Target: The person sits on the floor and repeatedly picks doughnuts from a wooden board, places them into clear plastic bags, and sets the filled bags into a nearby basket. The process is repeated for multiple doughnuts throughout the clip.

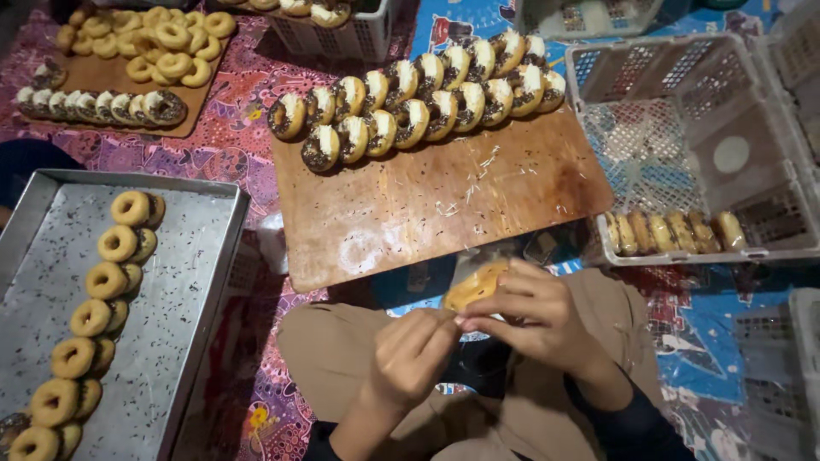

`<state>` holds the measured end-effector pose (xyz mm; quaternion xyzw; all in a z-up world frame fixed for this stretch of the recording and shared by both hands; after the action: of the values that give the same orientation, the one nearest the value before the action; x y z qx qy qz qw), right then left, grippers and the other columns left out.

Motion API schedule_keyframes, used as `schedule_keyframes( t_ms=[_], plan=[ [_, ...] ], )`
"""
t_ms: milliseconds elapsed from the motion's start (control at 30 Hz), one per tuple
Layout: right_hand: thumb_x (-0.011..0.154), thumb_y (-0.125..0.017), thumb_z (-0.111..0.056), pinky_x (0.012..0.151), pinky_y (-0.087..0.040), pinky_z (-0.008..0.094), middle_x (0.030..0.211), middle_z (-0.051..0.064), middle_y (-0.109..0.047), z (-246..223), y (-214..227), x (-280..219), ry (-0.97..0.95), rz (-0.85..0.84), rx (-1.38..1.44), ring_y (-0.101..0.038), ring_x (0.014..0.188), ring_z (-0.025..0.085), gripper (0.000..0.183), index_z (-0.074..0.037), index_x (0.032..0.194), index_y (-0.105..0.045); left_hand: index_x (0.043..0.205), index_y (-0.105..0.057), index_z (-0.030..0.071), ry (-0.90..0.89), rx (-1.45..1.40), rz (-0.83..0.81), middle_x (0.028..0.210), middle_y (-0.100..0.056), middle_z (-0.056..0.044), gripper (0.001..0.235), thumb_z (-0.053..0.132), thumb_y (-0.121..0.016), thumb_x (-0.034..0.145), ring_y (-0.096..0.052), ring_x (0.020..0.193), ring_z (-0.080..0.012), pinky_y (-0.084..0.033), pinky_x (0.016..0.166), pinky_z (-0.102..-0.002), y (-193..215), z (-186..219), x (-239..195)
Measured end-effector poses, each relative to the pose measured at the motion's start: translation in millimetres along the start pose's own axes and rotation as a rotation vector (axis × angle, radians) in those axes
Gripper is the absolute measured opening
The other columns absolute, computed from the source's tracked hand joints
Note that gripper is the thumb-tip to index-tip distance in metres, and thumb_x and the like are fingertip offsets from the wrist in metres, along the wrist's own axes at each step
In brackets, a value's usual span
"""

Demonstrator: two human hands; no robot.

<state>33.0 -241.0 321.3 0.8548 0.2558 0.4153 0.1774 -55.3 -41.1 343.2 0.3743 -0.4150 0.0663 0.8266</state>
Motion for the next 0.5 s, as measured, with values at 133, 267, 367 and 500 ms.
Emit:
schedule_keyframes(
  t_ms=[133,267,367,500],
  plan=[
    [0.082,-0.082,-0.023,0.079,-0.045,0.036,0.094,0.001,-0.064,14,-14,-38,0.132,0.045,-0.344,-0.058,0.09,0.021,0.032,-0.019,0.112,-0.072,0.106,-0.073,-0.007,0.077,-0.029,0.029,0.087,-0.068,-0.01,0.021,-0.002,-0.076,0.086,-0.067,0.073,-0.0235,-0.05,0.058,-0.036,4,7,9],
    [0.084,-0.08,-0.025,0.09,-0.043,0.038,0.114,0.005,-0.058,49,20,-110,-0.158,-0.175,-0.79,-0.054,0.106,0.024,0.044,-0.014,0.124,-0.064,0.107,-0.068,-0.002,0.04,-0.03,-0.015,0.091,-0.068,-0.012,0.029,0.004,-0.074,0.079,-0.068,0.079,-0.0279,-0.053,0.064,-0.037,20,5,1],
    [0.085,-0.078,-0.026,0.098,-0.041,0.04,0.129,0.009,-0.053,82,72,-147,-0.794,-0.522,-0.881,-0.051,0.119,0.027,0.054,-0.01,0.132,-0.058,0.104,-0.062,0.001,0.337,-0.198,0.092,0.102,-0.065,-0.011,0.02,0.007,-0.069,0.086,-0.069,0.081,-0.0292,-0.057,0.068,-0.037,21,-7,-9],
    [0.086,-0.076,-0.027,0.109,-0.038,0.042,0.15,0.013,-0.048,98,25,-137,-0.782,-0.289,-0.135,-0.047,0.135,0.031,0.067,-0.006,0.144,-0.05,0.103,-0.062,-0.002,0.844,-0.284,0.108,0.097,-0.068,-0.01,0.014,0.012,-0.059,0.101,-0.072,0.074,-0.0219,-0.056,0.065,-0.033,-17,-36,-24]
  ],
)
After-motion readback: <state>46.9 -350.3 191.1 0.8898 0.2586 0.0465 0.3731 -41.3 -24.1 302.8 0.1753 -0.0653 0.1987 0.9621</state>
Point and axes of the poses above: each hand's wrist, its own x-axis towards the middle knuckle, its own y-axis out of the back of the hand, z = x × y, the point moved 1 cm from there along x, towards the middle knuckle
